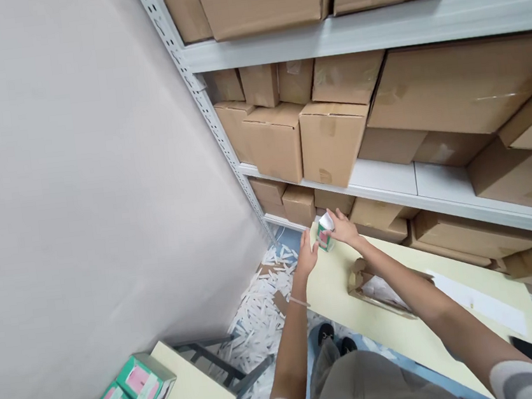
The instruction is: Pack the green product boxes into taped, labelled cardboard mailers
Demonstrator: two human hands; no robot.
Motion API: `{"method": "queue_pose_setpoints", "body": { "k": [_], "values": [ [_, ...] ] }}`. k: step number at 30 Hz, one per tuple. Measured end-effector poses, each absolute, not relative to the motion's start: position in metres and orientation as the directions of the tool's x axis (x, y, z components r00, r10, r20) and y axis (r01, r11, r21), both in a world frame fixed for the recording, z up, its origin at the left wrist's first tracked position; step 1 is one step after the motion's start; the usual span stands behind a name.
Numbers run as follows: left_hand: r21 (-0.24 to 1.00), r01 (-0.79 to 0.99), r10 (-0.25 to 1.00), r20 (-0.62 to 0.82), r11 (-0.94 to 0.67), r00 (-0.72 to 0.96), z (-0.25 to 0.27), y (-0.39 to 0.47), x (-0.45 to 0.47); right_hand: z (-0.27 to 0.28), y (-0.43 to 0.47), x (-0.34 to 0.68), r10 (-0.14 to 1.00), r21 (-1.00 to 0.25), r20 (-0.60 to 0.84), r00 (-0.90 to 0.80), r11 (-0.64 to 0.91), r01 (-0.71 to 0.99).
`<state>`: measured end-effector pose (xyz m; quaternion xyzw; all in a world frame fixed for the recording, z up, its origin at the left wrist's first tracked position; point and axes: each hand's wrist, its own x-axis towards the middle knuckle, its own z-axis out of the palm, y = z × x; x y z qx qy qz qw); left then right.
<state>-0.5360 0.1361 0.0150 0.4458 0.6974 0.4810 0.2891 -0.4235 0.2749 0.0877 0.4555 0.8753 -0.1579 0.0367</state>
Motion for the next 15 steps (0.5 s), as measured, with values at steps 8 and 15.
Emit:
{"method": "queue_pose_setpoints", "body": {
  "k": [8, 15],
  "values": [
    [0.931, 0.27, 0.846, -0.069, 0.244, -0.528, -0.034, 0.092, -0.529, 0.052, 0.284, -0.449, 0.821, -0.188, -0.302, -0.485, 0.448, 0.874],
    [0.93, 0.23, 0.851, -0.138, 0.288, -0.507, -0.033, 0.093, -0.521, 0.047, 0.28, -0.451, 0.825, -0.175, -0.228, -0.518, 0.488, 0.855]
  ]
}}
